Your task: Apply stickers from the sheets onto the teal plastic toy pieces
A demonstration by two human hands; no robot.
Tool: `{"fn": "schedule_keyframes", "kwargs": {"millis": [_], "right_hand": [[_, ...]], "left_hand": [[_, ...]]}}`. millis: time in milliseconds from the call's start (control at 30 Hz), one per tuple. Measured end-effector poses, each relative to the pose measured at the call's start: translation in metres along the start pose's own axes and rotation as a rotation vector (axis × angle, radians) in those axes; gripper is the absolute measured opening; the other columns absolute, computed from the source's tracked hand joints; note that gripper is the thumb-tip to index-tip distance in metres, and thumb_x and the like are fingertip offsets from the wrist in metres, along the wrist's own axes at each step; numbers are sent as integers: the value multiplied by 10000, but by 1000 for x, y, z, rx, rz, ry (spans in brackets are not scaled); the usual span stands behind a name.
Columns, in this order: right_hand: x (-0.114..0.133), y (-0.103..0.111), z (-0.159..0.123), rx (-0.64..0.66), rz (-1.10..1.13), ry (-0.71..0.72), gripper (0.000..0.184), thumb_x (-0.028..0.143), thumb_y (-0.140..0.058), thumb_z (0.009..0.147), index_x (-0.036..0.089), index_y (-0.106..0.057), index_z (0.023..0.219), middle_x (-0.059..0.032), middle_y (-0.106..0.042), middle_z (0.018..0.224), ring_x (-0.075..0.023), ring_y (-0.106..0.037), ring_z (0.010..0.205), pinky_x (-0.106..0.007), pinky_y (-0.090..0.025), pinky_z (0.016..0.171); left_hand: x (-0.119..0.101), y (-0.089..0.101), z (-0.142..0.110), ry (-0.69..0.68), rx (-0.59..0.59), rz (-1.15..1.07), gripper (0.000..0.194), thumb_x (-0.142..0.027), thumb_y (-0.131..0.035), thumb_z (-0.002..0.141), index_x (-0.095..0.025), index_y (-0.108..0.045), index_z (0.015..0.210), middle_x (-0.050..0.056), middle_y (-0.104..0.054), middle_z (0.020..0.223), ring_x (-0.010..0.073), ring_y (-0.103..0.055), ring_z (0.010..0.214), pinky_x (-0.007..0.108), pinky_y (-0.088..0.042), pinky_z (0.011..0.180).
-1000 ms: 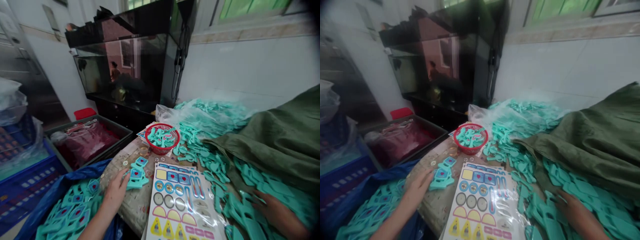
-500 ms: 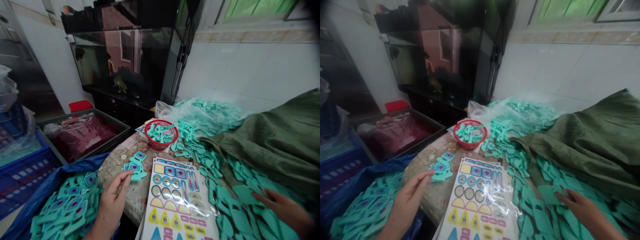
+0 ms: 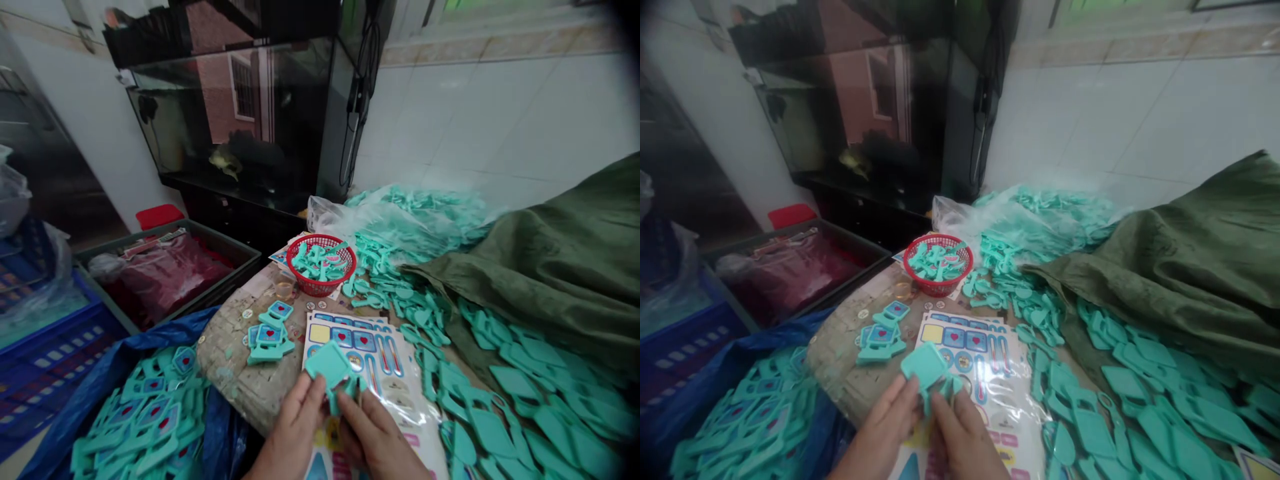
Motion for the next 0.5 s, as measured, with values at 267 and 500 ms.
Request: {"fn": "schedule_keyframes", "kwargs": {"millis": [267, 500], "right_hand": [[28, 30, 46, -252, -357, 76, 424, 546, -401, 850, 242, -673, 964, -31, -693, 925, -219, -610, 889, -303, -471, 771], [7, 47, 97, -346, -680, 140, 259, 363, -423, 806, 201, -612, 874, -97, -640, 913, -253, -569, 883, -351, -413, 785]], "left_hand": [[-21, 11, 13, 30, -93, -202, 340, -320, -662, 770, -188, -603, 1078, 70, -703, 1066, 229, -643, 1009, 350, -473, 915], [-4, 8, 22, 167, 12, -121, 377, -376, -599, 802, -167, -573, 1116, 97, -726, 944, 264, -688, 801, 412, -525, 755]]}}
Point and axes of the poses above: each hand's wrist, its own z-axis towards the middle knuckle, its own y-axis out of the back of the hand, x = y × z, the point moved 1 cm from there along z, towards the middle knuckle
